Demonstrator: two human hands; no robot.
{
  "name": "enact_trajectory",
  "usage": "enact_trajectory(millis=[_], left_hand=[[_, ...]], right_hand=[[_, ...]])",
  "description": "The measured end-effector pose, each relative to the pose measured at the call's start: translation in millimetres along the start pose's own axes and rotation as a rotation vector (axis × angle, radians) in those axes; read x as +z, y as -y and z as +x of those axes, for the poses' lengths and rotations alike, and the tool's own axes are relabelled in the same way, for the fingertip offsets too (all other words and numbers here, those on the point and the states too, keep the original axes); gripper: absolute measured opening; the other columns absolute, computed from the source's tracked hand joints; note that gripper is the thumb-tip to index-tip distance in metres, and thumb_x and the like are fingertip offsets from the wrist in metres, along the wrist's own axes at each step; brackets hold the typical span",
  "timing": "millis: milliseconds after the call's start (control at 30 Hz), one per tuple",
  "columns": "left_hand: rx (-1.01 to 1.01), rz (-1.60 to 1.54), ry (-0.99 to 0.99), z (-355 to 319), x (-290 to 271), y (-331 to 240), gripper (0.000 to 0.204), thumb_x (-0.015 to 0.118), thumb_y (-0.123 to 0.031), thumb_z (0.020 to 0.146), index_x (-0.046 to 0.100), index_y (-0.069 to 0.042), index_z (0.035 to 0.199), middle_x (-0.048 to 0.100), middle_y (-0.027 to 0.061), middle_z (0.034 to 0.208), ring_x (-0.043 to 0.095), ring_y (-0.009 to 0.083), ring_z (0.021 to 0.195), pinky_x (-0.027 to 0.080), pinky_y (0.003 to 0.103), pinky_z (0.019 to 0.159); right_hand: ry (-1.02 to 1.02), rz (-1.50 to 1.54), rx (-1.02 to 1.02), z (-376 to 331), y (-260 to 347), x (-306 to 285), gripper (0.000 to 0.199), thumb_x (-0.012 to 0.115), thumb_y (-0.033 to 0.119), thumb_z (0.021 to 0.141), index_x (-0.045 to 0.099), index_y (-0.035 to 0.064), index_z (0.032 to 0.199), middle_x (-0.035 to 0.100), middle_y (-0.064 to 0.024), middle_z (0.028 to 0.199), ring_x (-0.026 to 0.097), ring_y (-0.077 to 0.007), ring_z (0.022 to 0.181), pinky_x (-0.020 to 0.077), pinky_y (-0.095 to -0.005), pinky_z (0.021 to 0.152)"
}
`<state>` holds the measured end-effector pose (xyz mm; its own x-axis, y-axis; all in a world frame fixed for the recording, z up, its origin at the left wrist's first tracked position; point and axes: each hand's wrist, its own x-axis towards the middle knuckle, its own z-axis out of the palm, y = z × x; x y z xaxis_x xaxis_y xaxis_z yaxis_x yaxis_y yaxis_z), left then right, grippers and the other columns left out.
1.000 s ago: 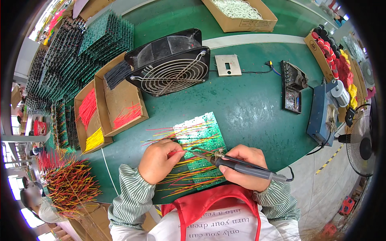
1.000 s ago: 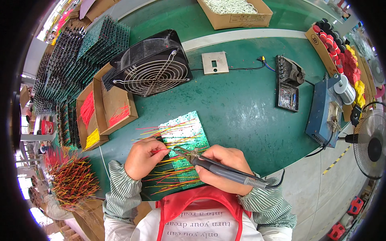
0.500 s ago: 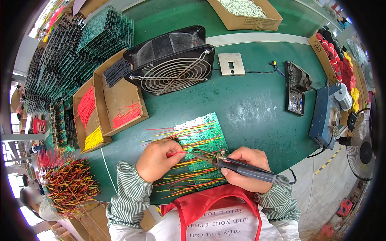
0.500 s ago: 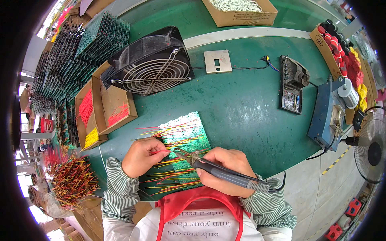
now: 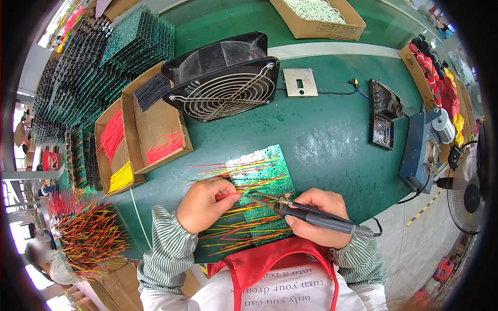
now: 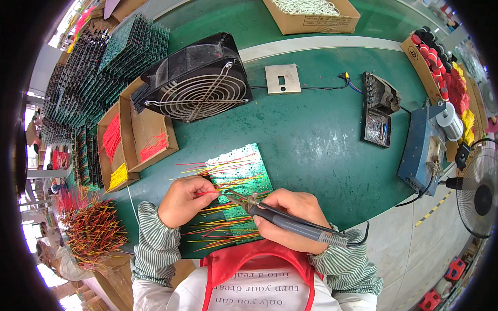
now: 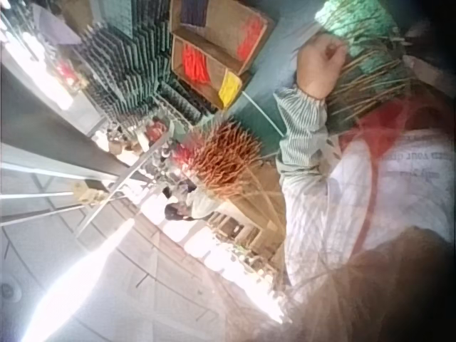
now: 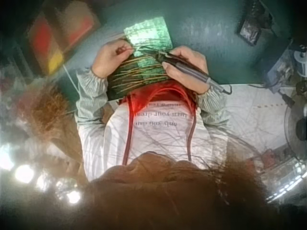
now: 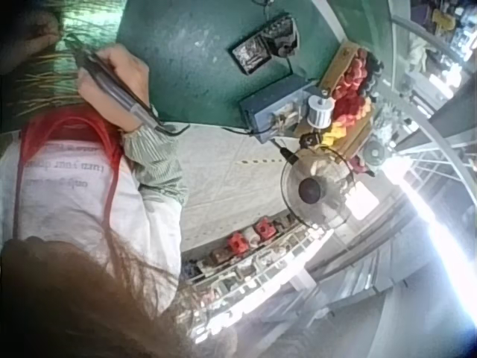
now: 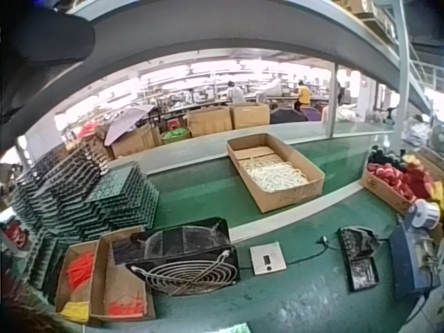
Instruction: The person solders wires onto a circuit board using a soldering iron, places the finished board aside, grabs a new batch of circuit boards from a stack, and solders wires onto another board with the soldering iron.
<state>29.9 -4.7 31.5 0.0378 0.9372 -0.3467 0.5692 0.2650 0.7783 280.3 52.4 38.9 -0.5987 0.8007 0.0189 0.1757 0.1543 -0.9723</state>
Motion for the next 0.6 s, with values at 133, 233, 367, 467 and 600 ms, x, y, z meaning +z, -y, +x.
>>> enact_trajectory(millis=[133, 233, 367, 467, 600], left_hand=[[0.008, 0.028, -0.007, 0, 0, -1, 0.014, 0.068, -0.011, 0.08, 0.062, 0.001, 0.082, 0.06, 0.0099, 0.071, 0.06, 0.0173, 0.061, 0.048, 0.028, 0.057], [0.025, 0.041, -0.018, 1, 1, -3, 0.014, 0.068, -0.011, 0.08, 0.061, 0.001, 0.081, 0.06, 0.0107, 0.072, 0.061, 0.0186, 0.061, 0.048, 0.028, 0.057], [0.056, 0.085, -0.03, 1, 1, -3, 0.014, 0.068, -0.011, 0.079, 0.061, 0.001, 0.08, 0.061, 0.0115, 0.072, 0.061, 0.0196, 0.062, 0.048, 0.029, 0.057], [0.041, 0.071, -0.023, 1, 2, -3, 0.013, 0.068, -0.01, 0.079, 0.06, 0.001, 0.079, 0.06, 0.0115, 0.071, 0.061, 0.0201, 0.062, 0.049, 0.029, 0.057], [0.033, 0.041, -0.051, -1, 3, -3, 0.012, 0.068, -0.009, 0.079, 0.062, 0.001, 0.08, 0.06, 0.0092, 0.069, 0.058, 0.0172, 0.059, 0.047, 0.028, 0.056]], right_hand=[[-0.002, 0.015, 0.002, 1, -2, 2, 0.021, 0.072, 0.01, 0.07, 0.056, 0.0031, 0.08, 0.059, -0.0044, 0.062, 0.056, -0.0128, 0.05, 0.0435, -0.0258, 0.048], [0.018, -0.018, 0.0, 2, -1, 0, 0.021, 0.072, 0.01, 0.07, 0.056, 0.003, 0.081, 0.06, -0.0047, 0.063, 0.056, -0.013, 0.05, 0.0439, -0.0259, 0.048], [0.01, -0.033, -0.015, 2, 1, 0, 0.021, 0.072, 0.01, 0.069, 0.056, 0.0031, 0.08, 0.06, -0.0044, 0.063, 0.056, -0.0127, 0.05, 0.0437, -0.0256, 0.048], [-0.011, 0.001, -0.018, -1, 3, -3, 0.021, 0.072, 0.01, 0.069, 0.056, 0.003, 0.08, 0.06, -0.0043, 0.063, 0.057, -0.0124, 0.05, 0.0436, -0.0253, 0.048], [-0.034, -0.015, 0.003, -4, 7, -9, 0.02, 0.073, 0.009, 0.069, 0.057, 0.0032, 0.08, 0.061, -0.0043, 0.064, 0.057, -0.0121, 0.051, 0.0437, -0.0252, 0.049]])
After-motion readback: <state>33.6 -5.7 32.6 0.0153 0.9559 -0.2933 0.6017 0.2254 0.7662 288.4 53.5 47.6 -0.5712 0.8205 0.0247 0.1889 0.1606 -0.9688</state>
